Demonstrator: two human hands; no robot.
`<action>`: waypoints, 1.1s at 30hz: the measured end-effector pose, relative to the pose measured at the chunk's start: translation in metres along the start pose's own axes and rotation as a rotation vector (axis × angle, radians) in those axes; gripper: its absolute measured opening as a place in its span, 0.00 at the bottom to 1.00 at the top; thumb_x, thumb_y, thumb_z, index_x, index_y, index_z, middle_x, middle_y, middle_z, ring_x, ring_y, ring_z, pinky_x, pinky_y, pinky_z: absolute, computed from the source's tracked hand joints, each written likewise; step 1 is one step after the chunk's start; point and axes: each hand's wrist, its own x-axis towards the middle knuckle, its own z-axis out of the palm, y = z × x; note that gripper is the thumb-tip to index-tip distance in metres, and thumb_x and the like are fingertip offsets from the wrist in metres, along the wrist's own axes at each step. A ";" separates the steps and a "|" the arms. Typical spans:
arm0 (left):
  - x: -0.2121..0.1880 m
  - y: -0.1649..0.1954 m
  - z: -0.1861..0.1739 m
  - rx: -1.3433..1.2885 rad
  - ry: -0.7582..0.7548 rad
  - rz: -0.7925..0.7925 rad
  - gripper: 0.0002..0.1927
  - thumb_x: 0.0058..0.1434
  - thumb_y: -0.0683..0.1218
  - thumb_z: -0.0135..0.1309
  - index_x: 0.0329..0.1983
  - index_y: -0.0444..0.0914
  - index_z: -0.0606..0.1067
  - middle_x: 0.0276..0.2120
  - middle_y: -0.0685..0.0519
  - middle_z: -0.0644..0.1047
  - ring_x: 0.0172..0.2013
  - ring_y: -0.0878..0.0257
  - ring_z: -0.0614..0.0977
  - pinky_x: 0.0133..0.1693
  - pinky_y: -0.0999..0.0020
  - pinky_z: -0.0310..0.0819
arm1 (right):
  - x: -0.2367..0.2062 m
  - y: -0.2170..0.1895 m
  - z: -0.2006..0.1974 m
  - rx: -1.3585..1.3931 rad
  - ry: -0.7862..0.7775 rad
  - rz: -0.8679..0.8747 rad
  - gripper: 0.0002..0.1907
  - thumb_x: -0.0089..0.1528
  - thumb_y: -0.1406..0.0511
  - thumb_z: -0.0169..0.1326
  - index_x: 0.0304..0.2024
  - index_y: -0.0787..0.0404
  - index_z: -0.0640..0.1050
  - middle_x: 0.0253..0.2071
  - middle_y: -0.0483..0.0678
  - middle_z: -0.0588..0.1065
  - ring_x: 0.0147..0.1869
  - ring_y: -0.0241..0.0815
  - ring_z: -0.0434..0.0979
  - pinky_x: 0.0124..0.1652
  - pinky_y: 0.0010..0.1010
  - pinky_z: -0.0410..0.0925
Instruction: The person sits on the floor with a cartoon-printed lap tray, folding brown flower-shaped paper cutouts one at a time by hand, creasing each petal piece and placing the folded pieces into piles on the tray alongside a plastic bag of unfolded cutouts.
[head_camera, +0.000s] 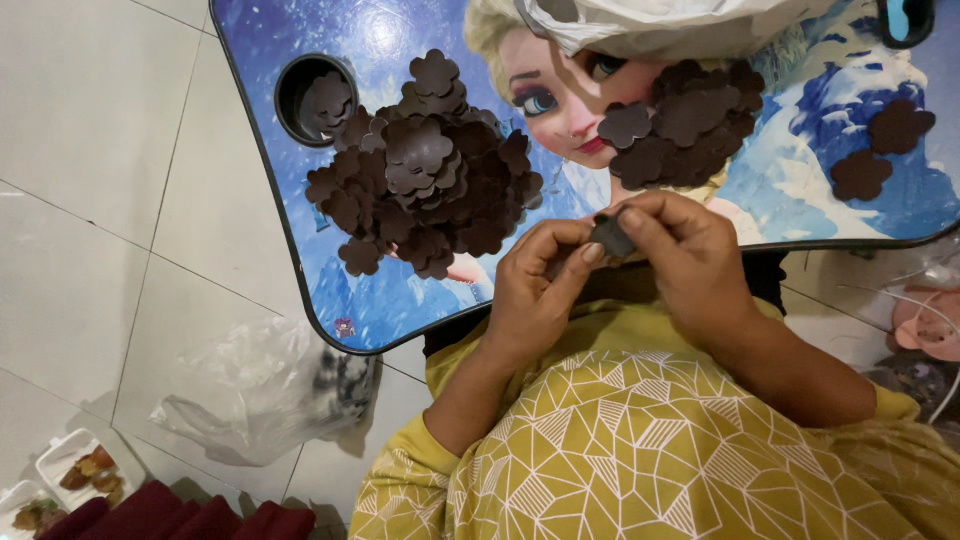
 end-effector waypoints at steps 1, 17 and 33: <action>0.001 -0.005 0.003 -0.142 -0.005 -0.031 0.08 0.72 0.43 0.56 0.48 0.31 0.75 0.43 0.53 0.78 0.43 0.70 0.77 0.49 0.73 0.74 | 0.003 0.003 0.000 0.254 0.029 0.124 0.08 0.70 0.68 0.51 0.45 0.67 0.79 0.40 0.49 0.80 0.41 0.37 0.81 0.45 0.32 0.77; 0.000 -0.028 0.011 -0.401 0.140 -0.158 0.09 0.69 0.37 0.59 0.50 0.27 0.79 0.43 0.52 0.83 0.42 0.71 0.81 0.47 0.74 0.79 | -0.014 0.002 0.006 -0.849 0.148 -0.699 0.08 0.66 0.75 0.63 0.47 0.65 0.81 0.40 0.53 0.78 0.40 0.45 0.78 0.39 0.32 0.71; 0.002 -0.027 0.002 -0.517 0.108 -0.168 0.15 0.73 0.42 0.55 0.57 0.27 0.77 0.46 0.49 0.83 0.42 0.66 0.84 0.48 0.69 0.82 | -0.013 0.011 -0.011 -0.188 0.121 -0.158 0.07 0.64 0.74 0.62 0.45 0.69 0.81 0.43 0.47 0.80 0.44 0.31 0.77 0.45 0.21 0.71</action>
